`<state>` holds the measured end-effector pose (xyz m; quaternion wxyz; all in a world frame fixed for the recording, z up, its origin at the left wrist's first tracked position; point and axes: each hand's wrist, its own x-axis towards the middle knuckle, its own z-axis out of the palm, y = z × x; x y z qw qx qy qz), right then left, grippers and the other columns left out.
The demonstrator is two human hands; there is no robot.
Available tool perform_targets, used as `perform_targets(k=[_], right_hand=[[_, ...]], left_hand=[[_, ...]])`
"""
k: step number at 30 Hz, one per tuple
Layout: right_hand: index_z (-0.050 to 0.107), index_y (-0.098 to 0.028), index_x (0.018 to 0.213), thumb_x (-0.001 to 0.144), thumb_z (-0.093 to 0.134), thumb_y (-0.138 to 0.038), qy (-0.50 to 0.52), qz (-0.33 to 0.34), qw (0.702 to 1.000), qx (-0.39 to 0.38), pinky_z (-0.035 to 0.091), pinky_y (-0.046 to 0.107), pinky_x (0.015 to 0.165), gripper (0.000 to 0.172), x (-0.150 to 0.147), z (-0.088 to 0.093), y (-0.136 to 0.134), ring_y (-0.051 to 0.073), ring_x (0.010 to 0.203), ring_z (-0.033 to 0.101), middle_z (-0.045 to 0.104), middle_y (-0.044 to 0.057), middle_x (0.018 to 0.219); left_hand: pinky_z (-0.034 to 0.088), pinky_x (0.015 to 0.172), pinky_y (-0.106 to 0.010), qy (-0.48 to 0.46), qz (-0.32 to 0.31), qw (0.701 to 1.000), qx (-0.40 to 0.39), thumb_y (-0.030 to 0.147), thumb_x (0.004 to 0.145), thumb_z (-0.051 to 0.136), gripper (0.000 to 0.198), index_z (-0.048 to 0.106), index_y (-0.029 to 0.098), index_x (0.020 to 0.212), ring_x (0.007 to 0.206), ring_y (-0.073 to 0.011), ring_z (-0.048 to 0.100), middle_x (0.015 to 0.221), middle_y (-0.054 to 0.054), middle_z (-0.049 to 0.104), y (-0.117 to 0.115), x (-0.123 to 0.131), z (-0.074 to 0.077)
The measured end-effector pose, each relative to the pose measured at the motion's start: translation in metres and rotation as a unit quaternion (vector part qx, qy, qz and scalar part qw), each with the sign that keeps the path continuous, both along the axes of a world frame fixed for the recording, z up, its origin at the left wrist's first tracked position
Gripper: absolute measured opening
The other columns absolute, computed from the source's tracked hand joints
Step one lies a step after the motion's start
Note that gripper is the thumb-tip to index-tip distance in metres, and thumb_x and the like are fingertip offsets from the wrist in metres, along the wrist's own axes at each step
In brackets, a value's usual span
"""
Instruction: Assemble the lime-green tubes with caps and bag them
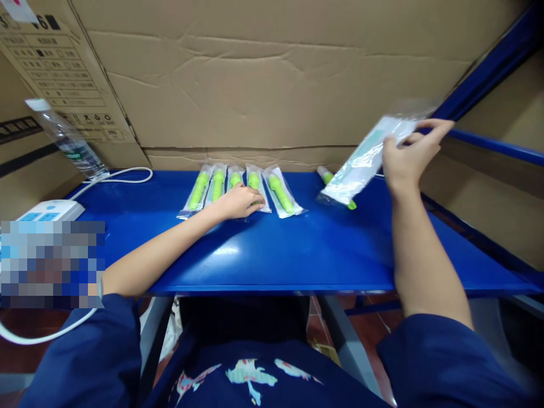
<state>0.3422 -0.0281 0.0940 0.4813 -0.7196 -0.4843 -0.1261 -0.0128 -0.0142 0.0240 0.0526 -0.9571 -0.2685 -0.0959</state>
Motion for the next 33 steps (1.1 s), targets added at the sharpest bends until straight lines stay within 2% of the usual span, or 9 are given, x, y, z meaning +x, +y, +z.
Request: perform_targets(k=[3, 6, 13, 17, 19, 22, 25, 27, 33], right_hand=[[0.029, -0.024, 0.124, 0.087, 0.053, 0.0, 0.144, 0.064, 0.981, 0.117, 0.052, 0.033, 0.074, 0.051, -0.01, 0.003, 0.003, 0.017, 0.086, 0.07, 0.063, 0.014, 0.116], [0.027, -0.027, 0.121, 0.087, 0.055, 0.001, 0.287, 0.14, 0.943, 0.093, 0.051, 0.028, 0.064, 0.052, -0.027, -0.007, 0.012, 0.012, 0.067, 0.065, 0.063, 0.002, 0.09], [0.043, -0.026, 0.094, 0.091, 0.066, -0.017, 0.459, 0.348, 0.817, -0.043, 0.062, 0.026, 0.072, 0.025, -0.106, -0.048, 0.012, 0.013, 0.083, 0.07, 0.063, -0.001, 0.092], [0.058, -0.023, 0.097, 0.086, 0.076, -0.032, 0.38, 0.463, 0.759, -0.255, 0.06, 0.03, 0.058, 0.023, -0.123, -0.05, -0.006, 0.019, 0.072, 0.071, 0.072, 0.007, 0.092], [0.062, -0.021, 0.106, 0.086, 0.075, -0.034, 0.308, 0.476, 0.765, -0.304, 0.051, 0.027, 0.047, 0.028, -0.115, -0.045, -0.007, 0.017, 0.058, 0.066, 0.073, 0.008, 0.083], [0.062, -0.019, 0.116, 0.091, 0.065, -0.036, 0.232, 0.44, 0.825, -0.269, 0.043, 0.025, 0.044, 0.031, -0.09, -0.039, 0.001, 0.015, 0.051, 0.059, 0.073, 0.009, 0.08], [0.064, -0.015, 0.11, 0.093, 0.058, -0.036, 0.084, 0.295, 0.93, -0.202, 0.052, 0.032, 0.062, 0.028, -0.06, -0.042, 0.015, 0.023, 0.076, 0.068, 0.072, 0.016, 0.098], [0.062, -0.011, 0.115, 0.091, 0.06, -0.035, -0.043, 0.16, 0.967, -0.193, 0.053, 0.042, 0.083, 0.034, -0.042, -0.05, 0.024, 0.034, 0.104, 0.066, 0.068, 0.023, 0.115], [0.05, -0.004, 0.135, 0.092, 0.06, -0.049, -0.096, 0.037, 0.934, -0.343, 0.048, 0.049, 0.094, 0.063, -0.005, -0.076, 0.047, 0.043, 0.125, 0.056, 0.058, 0.032, 0.132]], left_hand=[[0.042, 0.089, -0.038, 0.0, 0.003, 1.0, -0.008, 0.033, 0.104, 0.037, 0.038, 0.072, 0.018, 0.107, 0.105, -0.0235, 0.068, 0.112, -0.01, 0.074, 0.0, 0.0, 0.001], [0.043, 0.097, -0.043, -0.006, 0.021, 0.999, -0.034, 0.038, 0.105, 0.035, 0.042, 0.071, 0.018, 0.112, 0.106, -0.0253, 0.068, 0.115, -0.011, 0.074, -0.003, 0.001, 0.004], [0.039, 0.111, -0.048, -0.243, 0.179, 0.952, -0.052, 0.059, 0.105, 0.018, 0.065, 0.03, 0.019, 0.154, 0.136, -0.0305, 0.053, 0.153, -0.018, 0.049, -0.004, 0.003, 0.01], [0.036, 0.112, -0.053, -0.231, 0.253, 0.94, -0.009, 0.062, 0.102, 0.028, 0.067, 0.035, 0.02, 0.153, 0.141, -0.0359, 0.045, 0.154, -0.02, 0.047, 0.001, -0.003, 0.015], [0.035, 0.112, -0.055, -0.196, 0.248, 0.949, 0.0, 0.058, 0.102, 0.037, 0.061, 0.043, 0.021, 0.15, 0.138, -0.0361, 0.047, 0.15, -0.018, 0.052, 0.001, -0.006, 0.017], [0.036, 0.111, -0.055, -0.134, 0.208, 0.969, -0.025, 0.052, 0.1, 0.047, 0.054, 0.053, 0.025, 0.146, 0.134, -0.0343, 0.052, 0.146, -0.015, 0.057, -0.002, -0.007, 0.014], [0.036, 0.112, -0.054, -0.084, 0.167, 0.981, -0.043, 0.055, 0.096, 0.053, 0.052, 0.061, 0.028, 0.14, 0.134, -0.0339, 0.053, 0.145, -0.013, 0.058, -0.001, -0.007, 0.011], [0.036, 0.112, -0.054, -0.049, 0.157, 0.986, -0.036, 0.051, 0.095, 0.055, 0.046, 0.067, 0.027, 0.133, 0.136, -0.0342, 0.052, 0.145, -0.013, 0.058, 0.002, -0.009, 0.01], [0.037, 0.112, -0.051, 0.006, 0.178, 0.984, 0.009, 0.007, 0.085, 0.049, 0.049, 0.07, 0.024, 0.126, 0.135, -0.0289, 0.054, 0.145, -0.012, 0.058, 0.008, -0.018, 0.021]])
